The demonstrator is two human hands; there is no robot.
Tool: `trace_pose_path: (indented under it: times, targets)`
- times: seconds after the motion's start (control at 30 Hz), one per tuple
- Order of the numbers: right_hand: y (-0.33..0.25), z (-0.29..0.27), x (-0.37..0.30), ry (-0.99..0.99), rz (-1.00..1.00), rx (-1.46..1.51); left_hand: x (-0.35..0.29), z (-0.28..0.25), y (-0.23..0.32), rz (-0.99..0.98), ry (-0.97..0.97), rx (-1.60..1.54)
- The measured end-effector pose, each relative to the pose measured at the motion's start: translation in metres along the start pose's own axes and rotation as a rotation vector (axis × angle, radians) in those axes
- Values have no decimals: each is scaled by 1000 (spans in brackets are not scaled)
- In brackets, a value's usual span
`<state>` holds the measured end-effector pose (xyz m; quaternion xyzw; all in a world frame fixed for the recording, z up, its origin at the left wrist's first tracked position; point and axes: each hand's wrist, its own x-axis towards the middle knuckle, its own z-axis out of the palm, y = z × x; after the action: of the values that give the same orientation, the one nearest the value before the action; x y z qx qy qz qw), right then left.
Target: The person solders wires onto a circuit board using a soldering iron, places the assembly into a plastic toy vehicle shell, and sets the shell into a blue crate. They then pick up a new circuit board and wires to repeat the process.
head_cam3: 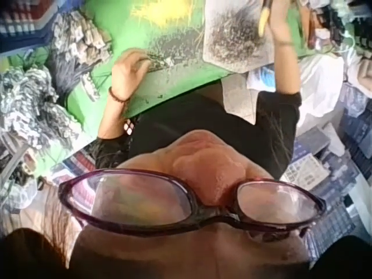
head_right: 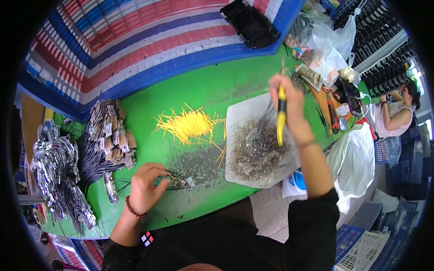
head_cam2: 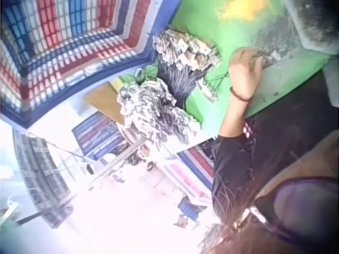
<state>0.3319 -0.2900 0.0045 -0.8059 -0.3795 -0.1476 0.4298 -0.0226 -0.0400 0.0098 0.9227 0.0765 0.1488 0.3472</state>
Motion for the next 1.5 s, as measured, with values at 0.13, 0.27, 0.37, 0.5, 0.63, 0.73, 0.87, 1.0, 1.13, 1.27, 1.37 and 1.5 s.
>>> trace_pose_path:
  times: [0.13, 0.27, 0.37, 0.5, 0.63, 0.73, 0.87, 1.0, 1.13, 1.27, 1.37, 1.5]
  targets:
    - [47, 0, 99, -112, -459, -661, 4, -8, -3, -38, -45, -50]
    - [78, 21, 151, -284, -558, -806, 2, -5, -6, -26, -66, -89]
    - [107, 25, 161, -393, -489, -965, 6, -10, -8, -60, -77, -104]
    - [60, 10, 154, -71, -638, -740, 7, -23, -12, -47, -45, -91]
    - [-2, -25, 111, -71, -835, -611, 27, -37, -11, 52, -17, -70]
    - [-45, -54, 62, -93, -857, -438, 52, -48, 4, 163, 6, -44]
    - [-95, -85, -10, -98, -743, -228, 119, -61, 27, 398, 149, 73]
    - [-131, -81, -46, -191, -841, -111, 185, -69, 38, 285, 140, 334]
    - [-143, -66, -63, -251, -893, -16, 187, -62, 22, 3, -141, 513]
    - [-134, -61, -61, -337, -983, -29, 164, -57, -12, 113, 7, 225]
    - [-134, -43, -53, -351, -1043, -5, 132, -43, -37, 1, -11, 150]
    - [-145, -31, -51, -367, -1100, 49, 116, -39, -38, -174, -116, 131]
